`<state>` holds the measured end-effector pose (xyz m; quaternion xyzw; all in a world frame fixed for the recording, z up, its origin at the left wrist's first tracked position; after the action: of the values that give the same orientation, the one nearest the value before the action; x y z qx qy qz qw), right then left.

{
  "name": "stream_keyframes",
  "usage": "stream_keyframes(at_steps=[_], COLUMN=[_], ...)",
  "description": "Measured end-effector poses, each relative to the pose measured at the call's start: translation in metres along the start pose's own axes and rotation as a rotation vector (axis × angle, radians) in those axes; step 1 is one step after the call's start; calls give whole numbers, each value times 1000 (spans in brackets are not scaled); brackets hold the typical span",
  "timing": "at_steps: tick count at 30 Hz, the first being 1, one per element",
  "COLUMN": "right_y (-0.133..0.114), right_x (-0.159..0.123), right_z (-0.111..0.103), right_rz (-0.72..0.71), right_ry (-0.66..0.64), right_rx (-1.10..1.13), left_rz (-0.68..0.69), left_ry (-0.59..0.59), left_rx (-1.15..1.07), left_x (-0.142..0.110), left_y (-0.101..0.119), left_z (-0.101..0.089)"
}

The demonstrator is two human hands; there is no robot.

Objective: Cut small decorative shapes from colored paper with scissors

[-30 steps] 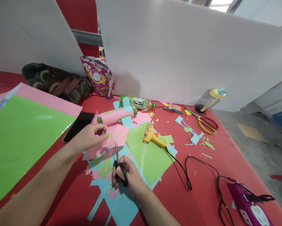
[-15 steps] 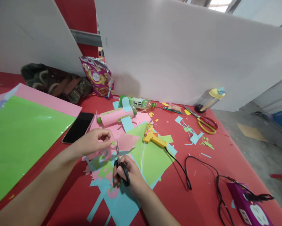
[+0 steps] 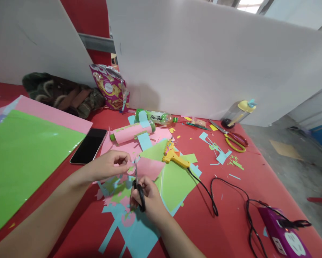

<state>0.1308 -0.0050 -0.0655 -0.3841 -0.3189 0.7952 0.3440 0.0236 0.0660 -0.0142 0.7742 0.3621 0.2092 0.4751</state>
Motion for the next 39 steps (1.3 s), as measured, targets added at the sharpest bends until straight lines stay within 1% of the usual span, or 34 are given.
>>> stream_keyframes(at_steps=[8, 12, 16, 19, 22, 24, 30, 39], right_y=[0, 0, -4, -9, -12, -12, -13, -15], right_x=[3, 3, 2, 1, 0, -1, -2, -2], right_z=[-4, -7, -11, -14, -18, -19, -17, -20], right_rz=[45, -4, -109, -195, -222, -216, -182, -205], right_ry=[118, 174, 205, 225, 282, 308, 355, 404], right_rx=[26, 51, 124, 141, 145, 126, 11, 48], left_rz=[25, 16, 8, 48, 80, 82, 90, 82], left_ry=[24, 20, -22, -98, -202, -242, -267, -252], left_rx=[11, 27, 71, 117, 112, 108, 106, 120], left_x=[1, 0, 0, 1, 0, 0, 1, 2], left_y=[-1, 1, 2, 6, 9, 10, 8, 6], left_z=[-5, -5, 1, 9, 19, 24, 31, 29])
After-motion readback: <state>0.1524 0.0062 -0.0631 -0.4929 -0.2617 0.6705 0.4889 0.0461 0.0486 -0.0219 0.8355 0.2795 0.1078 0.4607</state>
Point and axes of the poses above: each hand's wrist, its own x-axis towards the middle knuckle, its own z-axis out of the palm, y = z × x, the point moved 5 cm from there along x, towards the middle knuckle, and after that the axes turned 15 degrees about z, right-handed, at the moved point
